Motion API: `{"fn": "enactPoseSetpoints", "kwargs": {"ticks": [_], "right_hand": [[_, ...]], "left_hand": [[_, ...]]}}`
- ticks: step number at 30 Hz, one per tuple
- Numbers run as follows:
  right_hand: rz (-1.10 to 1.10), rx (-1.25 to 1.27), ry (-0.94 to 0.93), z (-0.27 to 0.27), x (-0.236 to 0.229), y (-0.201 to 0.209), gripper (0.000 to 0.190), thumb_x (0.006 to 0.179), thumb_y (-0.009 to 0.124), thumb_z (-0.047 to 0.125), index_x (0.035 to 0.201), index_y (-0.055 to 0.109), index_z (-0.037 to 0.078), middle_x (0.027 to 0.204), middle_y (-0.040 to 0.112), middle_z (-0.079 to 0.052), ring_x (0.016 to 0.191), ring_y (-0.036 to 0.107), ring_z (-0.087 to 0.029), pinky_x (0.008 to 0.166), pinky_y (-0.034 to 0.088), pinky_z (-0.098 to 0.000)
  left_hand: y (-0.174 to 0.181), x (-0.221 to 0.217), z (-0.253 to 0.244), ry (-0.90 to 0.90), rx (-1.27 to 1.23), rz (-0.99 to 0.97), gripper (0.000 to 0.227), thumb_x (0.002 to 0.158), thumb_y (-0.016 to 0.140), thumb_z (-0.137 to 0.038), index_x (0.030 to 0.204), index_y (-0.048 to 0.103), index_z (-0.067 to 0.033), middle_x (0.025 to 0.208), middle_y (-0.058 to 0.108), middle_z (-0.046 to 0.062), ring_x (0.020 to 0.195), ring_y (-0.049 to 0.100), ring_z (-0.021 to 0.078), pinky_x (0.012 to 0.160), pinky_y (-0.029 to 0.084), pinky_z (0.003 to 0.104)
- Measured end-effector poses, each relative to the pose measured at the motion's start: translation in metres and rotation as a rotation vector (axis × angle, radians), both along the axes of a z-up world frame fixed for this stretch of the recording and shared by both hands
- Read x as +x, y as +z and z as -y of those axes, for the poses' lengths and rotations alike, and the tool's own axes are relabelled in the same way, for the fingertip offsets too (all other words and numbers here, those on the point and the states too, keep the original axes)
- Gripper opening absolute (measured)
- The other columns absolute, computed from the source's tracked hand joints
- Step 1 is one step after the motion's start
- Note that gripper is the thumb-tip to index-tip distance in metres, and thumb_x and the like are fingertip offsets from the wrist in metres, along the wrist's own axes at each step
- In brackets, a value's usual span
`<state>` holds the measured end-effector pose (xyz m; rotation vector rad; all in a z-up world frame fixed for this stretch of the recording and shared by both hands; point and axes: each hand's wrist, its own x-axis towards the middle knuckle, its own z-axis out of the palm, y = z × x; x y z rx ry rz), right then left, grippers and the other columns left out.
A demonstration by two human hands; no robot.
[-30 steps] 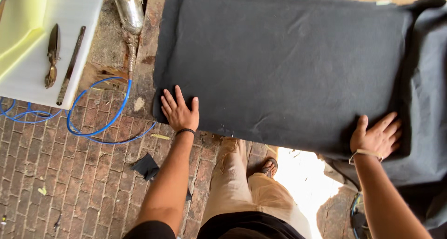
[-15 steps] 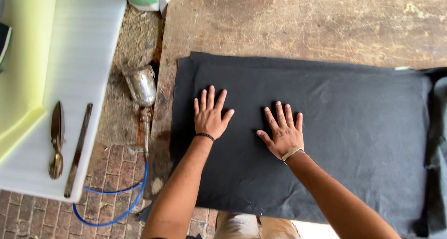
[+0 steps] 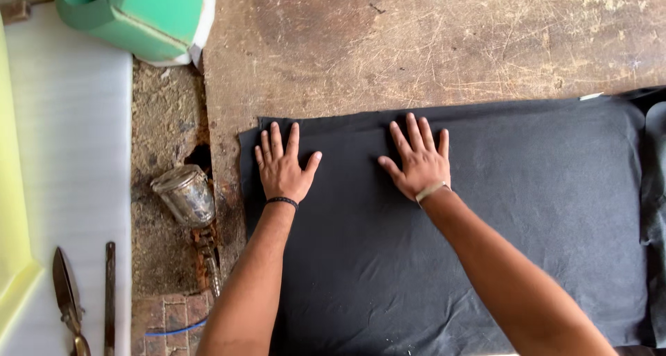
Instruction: The person sprays a light-colored board with a spray gun, then lays a black fabric sheet over it and trims the fabric to size using shears. The person repeats the process with a second board, spraying and covering it with fabric.
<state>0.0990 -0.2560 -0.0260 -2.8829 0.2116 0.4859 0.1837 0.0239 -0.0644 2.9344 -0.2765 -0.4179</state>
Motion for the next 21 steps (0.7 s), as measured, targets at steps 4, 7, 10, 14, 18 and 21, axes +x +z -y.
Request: {"fn": "enactPoseSetpoints", "kwargs": {"ticks": [4,7,10,14,18,21], "right_hand": [[0.024,-0.008,-0.009,0.005,0.017,-0.005,0.081,0.095,0.03,0.074,0.161,0.022,0.027,0.169,0.014,-0.007,0.155,0.009,-0.028,0.121,0.001,-0.0585],[0.016,0.016,-0.041,0.005,0.008,-0.012,0.079,0.096,0.039,0.069,0.161,0.027,0.027,0.17,0.019,-0.008,0.157,0.013,-0.028,0.122,0.005,-0.0593],[0.306,-0.115,0.131,0.027,0.002,-0.021,0.068,0.105,0.044,0.055,0.165,0.033,0.024,0.172,0.025,-0.008,0.157,0.019,-0.029,0.123,0.01,-0.0562],[0.065,-0.064,-0.255,0.139,-0.045,-0.016,0.084,0.094,0.046,0.066,0.161,0.029,0.018,0.17,0.022,-0.01,0.157,0.019,-0.03,0.124,0.011,-0.0542],[0.118,-0.132,-0.602,0.266,-0.078,-0.007,0.094,0.094,0.045,0.072,0.163,0.022,0.013,0.17,0.017,-0.011,0.155,0.016,-0.031,0.121,0.014,-0.0545],[0.084,-0.063,-0.73,0.321,-0.084,-0.009,0.095,0.093,0.042,0.072,0.165,0.019,0.014,0.171,0.016,-0.01,0.156,0.017,-0.03,0.122,0.018,-0.0526]], "left_hand": [[0.005,-0.003,0.021,0.039,0.031,0.074,0.088,0.093,0.053,-0.069,0.162,0.026,-0.0202,0.169,0.017,0.02,0.155,0.012,0.0407,0.123,0.008,0.059],[0.003,-0.038,0.083,-0.018,0.1,0.198,0.086,0.098,0.052,-0.064,0.163,0.03,-0.0111,0.169,0.023,0.021,0.156,0.017,0.0431,0.122,0.011,0.064],[0.002,-0.058,0.146,-0.228,0.026,0.243,0.071,0.102,0.05,-0.055,0.162,0.036,-0.021,0.169,0.029,0.016,0.156,0.023,0.0403,0.122,0.014,0.064],[0.009,-0.059,0.166,-0.209,-0.003,0.15,0.074,0.094,0.05,-0.057,0.158,0.037,-0.0218,0.165,0.03,0.018,0.151,0.025,0.0415,0.117,0.015,0.066],[0.022,-0.059,0.166,-0.206,0.069,0.175,0.075,0.094,0.05,-0.058,0.158,0.036,-0.023,0.165,0.03,0.017,0.151,0.026,0.0406,0.119,0.016,0.065],[0.021,-0.057,0.174,-0.199,0.075,0.18,0.075,0.092,0.051,-0.058,0.158,0.037,-0.0239,0.165,0.03,0.016,0.152,0.024,0.0397,0.119,0.016,0.065]]}}
